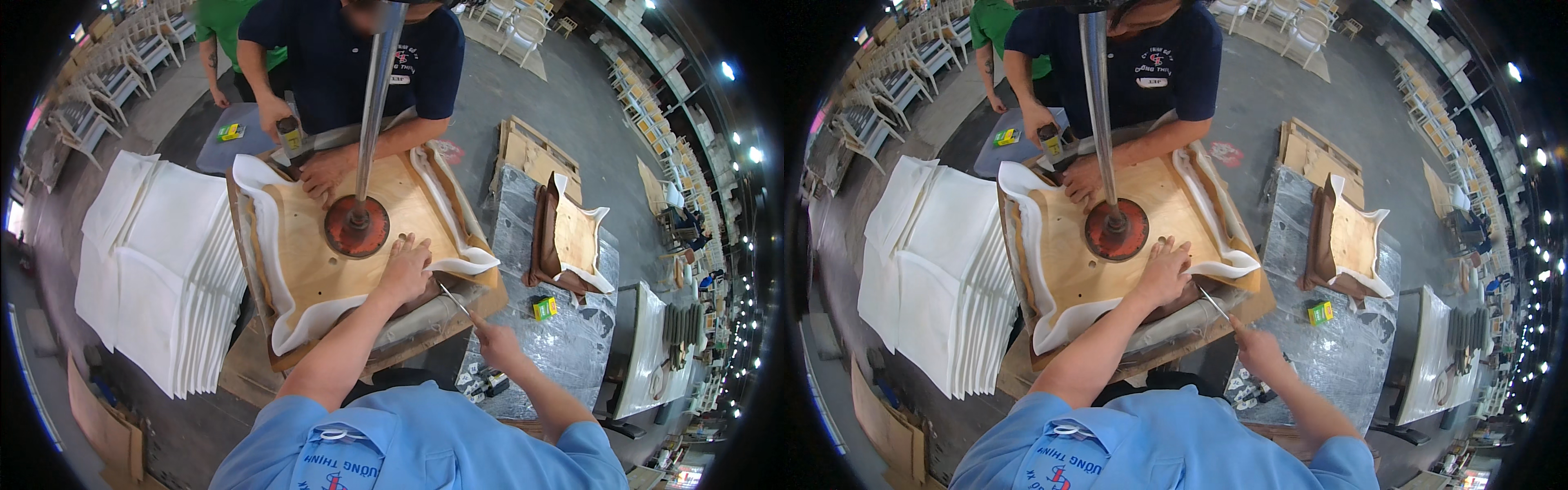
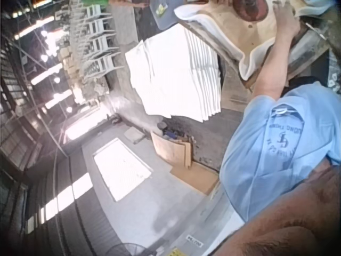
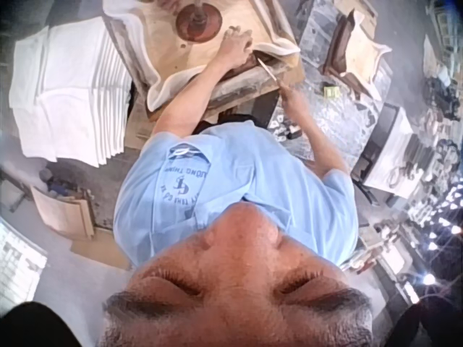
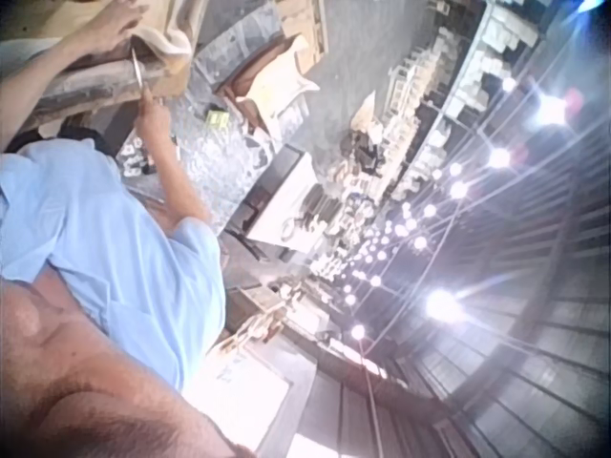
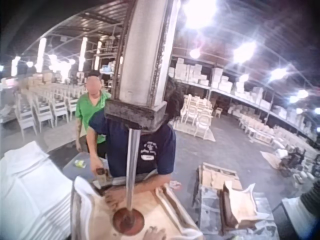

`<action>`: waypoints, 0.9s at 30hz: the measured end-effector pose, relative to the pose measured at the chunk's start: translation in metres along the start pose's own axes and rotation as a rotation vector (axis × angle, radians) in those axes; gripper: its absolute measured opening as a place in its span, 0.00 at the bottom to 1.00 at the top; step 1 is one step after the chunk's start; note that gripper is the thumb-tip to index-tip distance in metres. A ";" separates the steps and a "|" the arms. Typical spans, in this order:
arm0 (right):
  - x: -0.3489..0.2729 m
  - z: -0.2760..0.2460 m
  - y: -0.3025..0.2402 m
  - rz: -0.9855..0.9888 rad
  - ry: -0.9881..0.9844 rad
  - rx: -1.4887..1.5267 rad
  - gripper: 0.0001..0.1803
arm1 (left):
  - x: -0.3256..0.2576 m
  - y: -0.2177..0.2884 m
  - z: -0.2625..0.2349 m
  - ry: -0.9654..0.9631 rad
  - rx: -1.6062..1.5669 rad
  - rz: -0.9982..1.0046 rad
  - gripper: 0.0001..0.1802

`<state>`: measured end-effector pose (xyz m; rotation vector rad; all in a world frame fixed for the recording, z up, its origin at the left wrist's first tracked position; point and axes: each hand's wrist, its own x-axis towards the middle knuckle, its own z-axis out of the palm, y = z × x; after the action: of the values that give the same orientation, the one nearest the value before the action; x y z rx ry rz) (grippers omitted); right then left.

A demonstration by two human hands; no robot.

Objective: The person staples white fabric to a chair base using a pneumatic staple gun while a coworker assists. They flip the chair, remove the covered seat, and prepare another base with a new fabric layer.

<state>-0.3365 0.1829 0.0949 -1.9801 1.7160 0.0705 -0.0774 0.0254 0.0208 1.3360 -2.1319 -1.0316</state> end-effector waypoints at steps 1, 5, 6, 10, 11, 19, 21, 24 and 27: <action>0.001 -0.003 0.001 0.000 -0.007 0.047 0.40 | 0.000 -0.001 -0.001 -0.004 0.005 -0.004 0.11; -0.004 0.005 -0.001 0.007 0.063 -0.072 0.39 | 0.001 0.002 -0.002 -0.024 0.006 0.000 0.11; -0.003 0.006 0.002 0.002 0.066 -0.059 0.38 | 0.002 0.004 -0.002 -0.020 0.003 0.004 0.11; 0.001 -0.001 0.008 0.126 -0.097 0.360 0.33 | -0.001 0.000 -0.001 -0.004 0.002 0.010 0.12; 0.001 -0.003 0.010 0.192 -0.158 0.508 0.33 | -0.001 0.000 -0.001 -0.004 0.009 0.016 0.16; 0.000 -0.005 -0.001 0.154 -0.142 0.484 0.32 | -0.006 -0.004 -0.004 0.079 0.091 0.065 0.32; -0.006 0.005 -0.013 0.041 0.005 0.163 0.32 | -0.017 -0.004 -0.005 0.128 0.050 0.045 0.28; -0.017 0.012 -0.016 0.082 0.097 0.045 0.34 | -0.029 0.029 0.002 0.127 -0.051 0.089 0.23; -0.018 0.014 -0.020 0.061 0.068 0.021 0.35 | -0.065 0.039 0.032 0.245 0.214 0.241 0.26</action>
<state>-0.3170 0.2068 0.0962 -1.9355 1.8137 0.0064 -0.0927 0.1057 0.0329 1.1898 -2.1915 -0.5293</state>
